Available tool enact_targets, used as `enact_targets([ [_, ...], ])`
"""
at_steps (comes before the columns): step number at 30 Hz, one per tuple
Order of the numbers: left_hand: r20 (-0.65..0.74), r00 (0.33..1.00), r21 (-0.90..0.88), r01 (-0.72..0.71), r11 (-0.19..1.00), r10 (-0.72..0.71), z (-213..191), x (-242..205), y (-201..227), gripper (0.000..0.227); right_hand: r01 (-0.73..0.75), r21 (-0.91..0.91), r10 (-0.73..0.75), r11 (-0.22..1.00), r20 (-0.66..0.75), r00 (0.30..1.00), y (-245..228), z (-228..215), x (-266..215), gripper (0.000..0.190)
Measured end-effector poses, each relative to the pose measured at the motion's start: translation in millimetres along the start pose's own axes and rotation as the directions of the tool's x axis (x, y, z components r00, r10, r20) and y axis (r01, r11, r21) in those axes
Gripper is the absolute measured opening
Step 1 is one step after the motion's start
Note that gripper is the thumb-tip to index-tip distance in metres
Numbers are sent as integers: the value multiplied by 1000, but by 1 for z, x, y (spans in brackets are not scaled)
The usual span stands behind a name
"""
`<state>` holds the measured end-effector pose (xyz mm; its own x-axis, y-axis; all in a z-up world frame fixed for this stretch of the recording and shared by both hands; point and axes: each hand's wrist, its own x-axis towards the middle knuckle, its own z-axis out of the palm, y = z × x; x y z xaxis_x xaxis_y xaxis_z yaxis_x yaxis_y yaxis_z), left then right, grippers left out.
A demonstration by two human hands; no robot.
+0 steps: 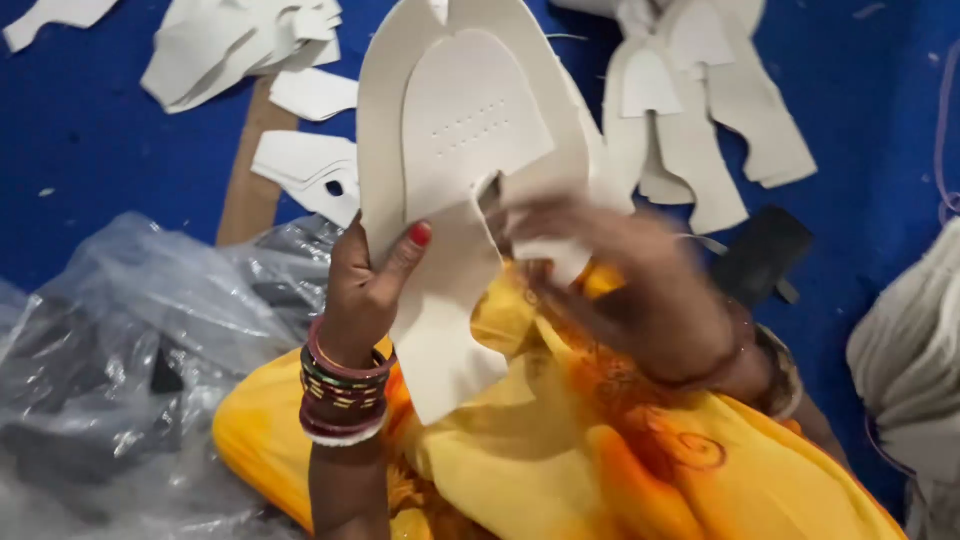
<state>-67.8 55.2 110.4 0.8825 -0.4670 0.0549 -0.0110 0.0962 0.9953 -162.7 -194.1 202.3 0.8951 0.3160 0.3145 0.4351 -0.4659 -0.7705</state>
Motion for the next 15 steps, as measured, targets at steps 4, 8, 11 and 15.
enact_targets([
  [4,115,993,-183,-5,983,26,-17,-8,-14,32,72,-57,-86,996,-289,954,17,-28,22,75],
  [8,73,996,-336,-27,942,54,-24,4,-39,28,-156,430,180,889,-16,983,106,-21,-9,50],
  [11,-30,999,-37,-15,999,13,-22,32,-31,48,-382,485,495,787,-127,859,112,-25,17,41],
  [15,-59,971,-85,225,971,-231,-16,59,-70,78,-572,285,633,769,-212,745,177,-14,46,41],
])
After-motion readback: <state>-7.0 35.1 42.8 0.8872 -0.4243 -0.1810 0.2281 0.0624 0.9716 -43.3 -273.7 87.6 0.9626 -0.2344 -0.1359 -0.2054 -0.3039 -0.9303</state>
